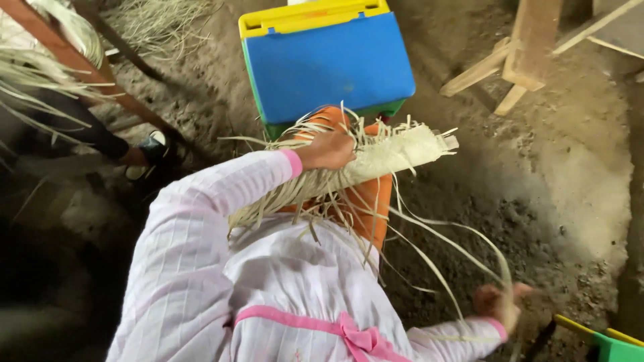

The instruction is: Weaving straw or plant fibers by hand to create a handcrafted product like a hat or mat.

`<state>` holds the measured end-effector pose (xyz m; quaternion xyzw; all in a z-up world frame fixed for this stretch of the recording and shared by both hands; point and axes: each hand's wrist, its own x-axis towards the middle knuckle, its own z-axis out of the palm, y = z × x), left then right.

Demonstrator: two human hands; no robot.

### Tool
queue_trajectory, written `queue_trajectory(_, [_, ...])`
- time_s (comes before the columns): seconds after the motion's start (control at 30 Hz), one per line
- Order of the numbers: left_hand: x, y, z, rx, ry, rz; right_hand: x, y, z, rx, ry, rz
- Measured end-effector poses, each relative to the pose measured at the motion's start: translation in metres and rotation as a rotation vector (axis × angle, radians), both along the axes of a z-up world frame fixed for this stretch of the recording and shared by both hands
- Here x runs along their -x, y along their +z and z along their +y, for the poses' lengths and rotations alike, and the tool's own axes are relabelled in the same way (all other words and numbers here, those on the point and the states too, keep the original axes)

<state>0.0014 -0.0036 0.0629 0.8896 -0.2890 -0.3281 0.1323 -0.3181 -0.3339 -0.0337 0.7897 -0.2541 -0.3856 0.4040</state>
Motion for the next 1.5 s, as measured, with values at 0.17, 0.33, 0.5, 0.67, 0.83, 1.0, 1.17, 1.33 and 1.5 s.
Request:
queue_trajectory(0.17, [-0.020, -0.030, -0.014, 0.119, -0.020, -0.337, 0.026, -0.123, -0.069, -0.433, -0.872, -1.789])
queue_trajectory(0.33, [-0.047, -0.001, -0.044, 0.271, 0.006, -0.420, -0.044, -0.067, -0.048, -0.533, -0.436, -2.217])
queue_trajectory(0.5, [-0.080, 0.002, -0.066, 0.249, -0.042, -0.371, -0.133, 0.077, 0.084, -1.051, -0.112, -2.598])
queue_trajectory(0.67, [-0.092, -0.010, -0.059, 0.493, 0.166, -0.058, -0.152, 0.137, 0.153, -1.520, 0.296, -1.965])
queue_trajectory(0.83, [-0.107, 0.025, -0.055, 0.549, 0.227, -0.001, -0.181, 0.127, 0.163, -1.725, 0.420, -1.427])
queue_trajectory(1.0, [-0.113, 0.061, -0.069, 0.597, 0.279, 0.027, -0.197, 0.108, 0.173, -1.695, 0.150, -1.317])
queue_trajectory(1.17, [-0.130, 0.086, -0.067, 0.618, 0.471, 0.015, -0.186, 0.045, 0.183, -1.407, 0.605, -1.125])
queue_trajectory(1.33, [-0.115, 0.092, -0.026, 0.626, 0.426, -0.006, -0.171, 0.024, 0.193, -1.529, 0.585, -1.042])
queue_trajectory(1.5, [-0.094, 0.026, 0.016, 0.427, 0.109, -0.122, -0.175, 0.009, 0.184, -1.542, -0.570, -1.234])
